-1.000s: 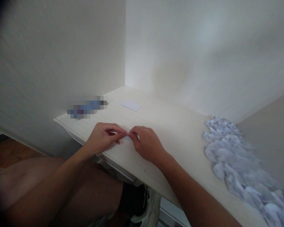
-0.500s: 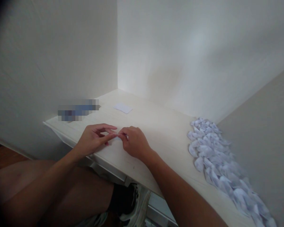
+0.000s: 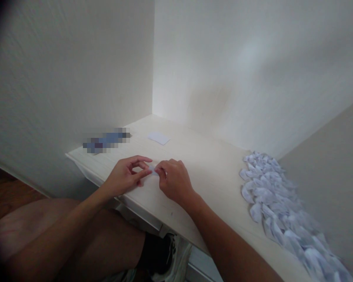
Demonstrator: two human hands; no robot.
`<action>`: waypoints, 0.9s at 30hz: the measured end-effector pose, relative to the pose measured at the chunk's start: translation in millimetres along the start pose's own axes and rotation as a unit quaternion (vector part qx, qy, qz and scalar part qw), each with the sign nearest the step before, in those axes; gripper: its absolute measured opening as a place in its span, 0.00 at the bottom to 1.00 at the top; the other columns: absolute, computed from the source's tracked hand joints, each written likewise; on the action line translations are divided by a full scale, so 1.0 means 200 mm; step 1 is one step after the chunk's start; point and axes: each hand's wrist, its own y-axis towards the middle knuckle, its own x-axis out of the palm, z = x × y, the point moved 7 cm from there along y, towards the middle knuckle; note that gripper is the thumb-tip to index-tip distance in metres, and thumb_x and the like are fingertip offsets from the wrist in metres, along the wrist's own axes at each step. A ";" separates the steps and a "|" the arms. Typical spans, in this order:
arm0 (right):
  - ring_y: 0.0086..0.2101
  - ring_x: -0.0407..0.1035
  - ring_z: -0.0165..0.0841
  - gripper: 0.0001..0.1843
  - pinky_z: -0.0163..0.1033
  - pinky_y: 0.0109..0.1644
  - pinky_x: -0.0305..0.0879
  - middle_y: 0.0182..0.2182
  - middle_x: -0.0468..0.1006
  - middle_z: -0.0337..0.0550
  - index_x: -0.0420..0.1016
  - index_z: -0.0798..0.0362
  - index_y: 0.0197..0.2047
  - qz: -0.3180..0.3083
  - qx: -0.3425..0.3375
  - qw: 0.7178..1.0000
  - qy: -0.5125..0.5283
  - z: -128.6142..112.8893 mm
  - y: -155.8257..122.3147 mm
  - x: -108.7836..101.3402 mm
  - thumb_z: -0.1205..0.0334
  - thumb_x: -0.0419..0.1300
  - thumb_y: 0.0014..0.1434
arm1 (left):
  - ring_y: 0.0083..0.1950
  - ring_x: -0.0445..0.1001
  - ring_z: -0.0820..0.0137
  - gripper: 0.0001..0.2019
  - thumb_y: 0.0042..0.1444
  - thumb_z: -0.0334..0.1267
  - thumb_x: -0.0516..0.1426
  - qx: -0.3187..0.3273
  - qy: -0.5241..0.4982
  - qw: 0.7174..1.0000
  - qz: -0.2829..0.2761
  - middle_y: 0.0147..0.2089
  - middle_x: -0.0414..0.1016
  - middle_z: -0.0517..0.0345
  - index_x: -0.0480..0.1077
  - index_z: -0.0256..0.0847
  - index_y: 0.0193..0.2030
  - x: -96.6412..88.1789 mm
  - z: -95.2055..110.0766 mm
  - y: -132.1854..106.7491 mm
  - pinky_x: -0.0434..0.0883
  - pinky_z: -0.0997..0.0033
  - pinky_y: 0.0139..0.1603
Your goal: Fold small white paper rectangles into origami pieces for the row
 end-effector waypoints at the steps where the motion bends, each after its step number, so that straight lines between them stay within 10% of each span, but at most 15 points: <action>1: 0.36 0.72 0.37 0.08 0.43 0.44 0.58 0.33 0.84 0.45 0.80 0.53 0.34 0.002 0.003 1.000 0.000 0.00 0.00 0.00 0.69 0.61 0.66 | 0.21 0.73 0.77 0.15 0.57 0.41 0.66 0.002 0.006 1.000 0.007 0.35 0.78 0.58 0.78 0.37 0.49 0.00 -0.01 0.00 0.73 0.79 0.17; 27: 0.34 0.68 0.36 0.11 0.42 0.42 0.62 0.30 0.76 0.41 0.71 0.50 0.29 0.089 -0.018 0.987 0.132 0.01 0.00 -0.06 0.68 0.60 0.64 | 0.19 0.72 0.76 0.19 0.54 0.42 0.69 -0.004 -0.013 1.000 -0.007 0.31 0.80 0.59 0.79 0.37 0.52 0.05 0.00 0.03 0.70 0.76 0.20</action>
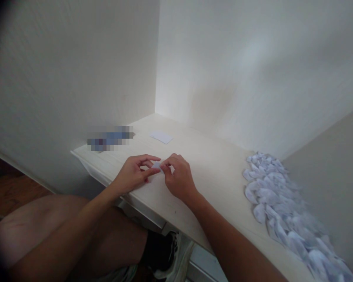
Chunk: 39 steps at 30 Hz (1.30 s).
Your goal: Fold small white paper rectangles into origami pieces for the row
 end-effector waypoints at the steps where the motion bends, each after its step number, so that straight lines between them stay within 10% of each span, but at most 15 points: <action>1: 0.34 0.68 0.36 0.11 0.42 0.42 0.62 0.30 0.76 0.41 0.71 0.50 0.29 0.002 0.002 1.000 0.000 0.00 0.00 0.00 0.68 0.60 0.64 | 0.19 0.71 0.76 0.19 0.54 0.42 0.68 0.002 -0.001 1.000 0.001 0.30 0.79 0.60 0.79 0.38 0.52 0.00 0.00 0.00 0.70 0.76 0.20; 23: 0.31 0.70 0.32 0.09 0.41 0.40 0.66 0.28 0.79 0.40 0.76 0.51 0.28 0.027 0.096 0.994 0.049 0.07 0.01 0.00 0.68 0.61 0.61 | 0.31 0.72 0.71 0.34 0.54 0.42 0.69 0.041 0.022 0.999 -0.024 0.30 0.74 0.62 0.70 0.36 0.67 0.07 0.03 0.04 0.67 0.72 0.35; 39: 0.28 0.70 0.32 0.08 0.40 0.36 0.67 0.28 0.81 0.42 0.76 0.52 0.28 0.040 0.159 0.975 0.152 0.12 0.00 0.01 0.62 0.62 0.59 | 0.21 0.63 0.78 0.30 0.44 0.38 0.73 -0.016 -0.080 0.996 -0.045 0.24 0.73 0.67 0.72 0.35 0.54 0.08 0.02 0.05 0.57 0.78 0.23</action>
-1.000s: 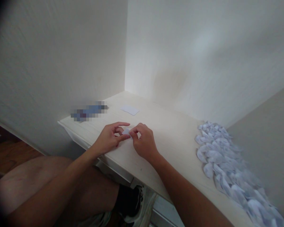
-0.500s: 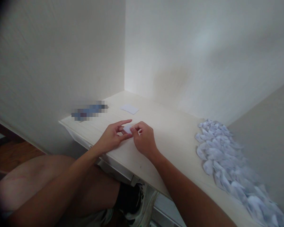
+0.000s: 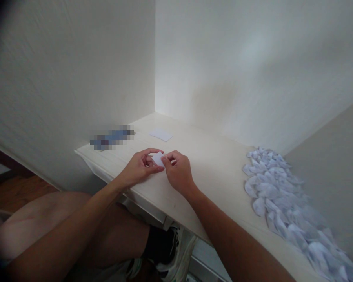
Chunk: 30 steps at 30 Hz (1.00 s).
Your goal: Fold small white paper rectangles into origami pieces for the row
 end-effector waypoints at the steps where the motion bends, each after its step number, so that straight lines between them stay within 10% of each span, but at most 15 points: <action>1: 0.28 0.70 0.32 0.08 0.40 0.36 0.67 0.28 0.81 0.42 0.76 0.52 0.28 0.004 0.010 1.000 0.013 0.01 0.00 0.00 0.62 0.62 0.59 | 0.21 0.64 0.78 0.30 0.43 0.38 0.73 -0.012 -0.009 1.000 0.006 0.24 0.75 0.66 0.71 0.35 0.52 0.00 0.00 0.00 0.57 0.77 0.23; 8: 0.29 0.68 0.32 0.10 0.40 0.37 0.65 0.28 0.80 0.42 0.79 0.52 0.29 -0.017 0.034 0.996 0.084 0.03 0.01 0.01 0.55 0.64 0.57 | 0.18 0.55 0.82 0.29 0.38 0.42 0.76 -0.025 -0.076 0.996 0.032 0.21 0.68 0.73 0.70 0.38 0.44 -0.03 0.02 -0.02 0.52 0.79 0.20; 15: 0.24 0.61 0.29 0.12 0.39 0.33 0.60 0.21 0.72 0.36 0.77 0.52 0.27 -0.026 0.083 0.989 0.120 0.07 0.01 0.01 0.52 0.65 0.56 | 0.23 0.64 0.77 0.20 0.51 0.54 0.69 -0.028 0.033 0.999 -0.012 0.28 0.79 0.56 0.72 0.38 0.29 -0.01 0.00 -0.02 0.58 0.75 0.25; 30: 0.25 0.58 0.28 0.12 0.39 0.33 0.51 0.22 0.71 0.35 0.76 0.52 0.26 -0.075 0.160 0.960 0.216 0.10 -0.01 0.06 0.53 0.69 0.49 | 0.23 0.53 0.76 0.22 0.62 0.53 0.59 0.036 0.076 0.995 -0.050 0.20 0.60 0.65 0.67 0.40 0.23 0.00 0.04 -0.04 0.52 0.72 0.26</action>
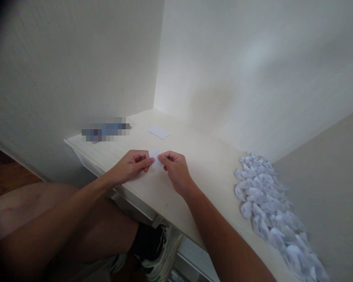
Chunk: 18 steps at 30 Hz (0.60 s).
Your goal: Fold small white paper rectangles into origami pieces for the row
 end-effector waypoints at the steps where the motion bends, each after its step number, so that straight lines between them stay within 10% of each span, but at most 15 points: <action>1: 0.25 0.58 0.28 0.12 0.39 0.33 0.51 0.22 0.71 0.35 0.76 0.52 0.25 -0.001 0.000 1.000 0.001 0.00 0.00 0.00 0.53 0.69 0.49 | 0.23 0.53 0.75 0.22 0.62 0.53 0.58 -0.002 -0.002 1.000 0.002 0.20 0.60 0.65 0.67 0.40 0.24 0.00 0.00 0.00 0.52 0.72 0.26; 18: 0.26 0.58 0.28 0.11 0.40 0.34 0.51 0.23 0.72 0.36 0.78 0.52 0.25 -0.030 0.019 0.999 0.005 0.00 -0.01 0.03 0.54 0.71 0.48 | 0.24 0.60 0.72 0.21 0.67 0.47 0.51 0.023 0.051 0.996 0.073 0.20 0.64 0.65 0.63 0.43 0.22 -0.04 0.04 -0.02 0.58 0.69 0.30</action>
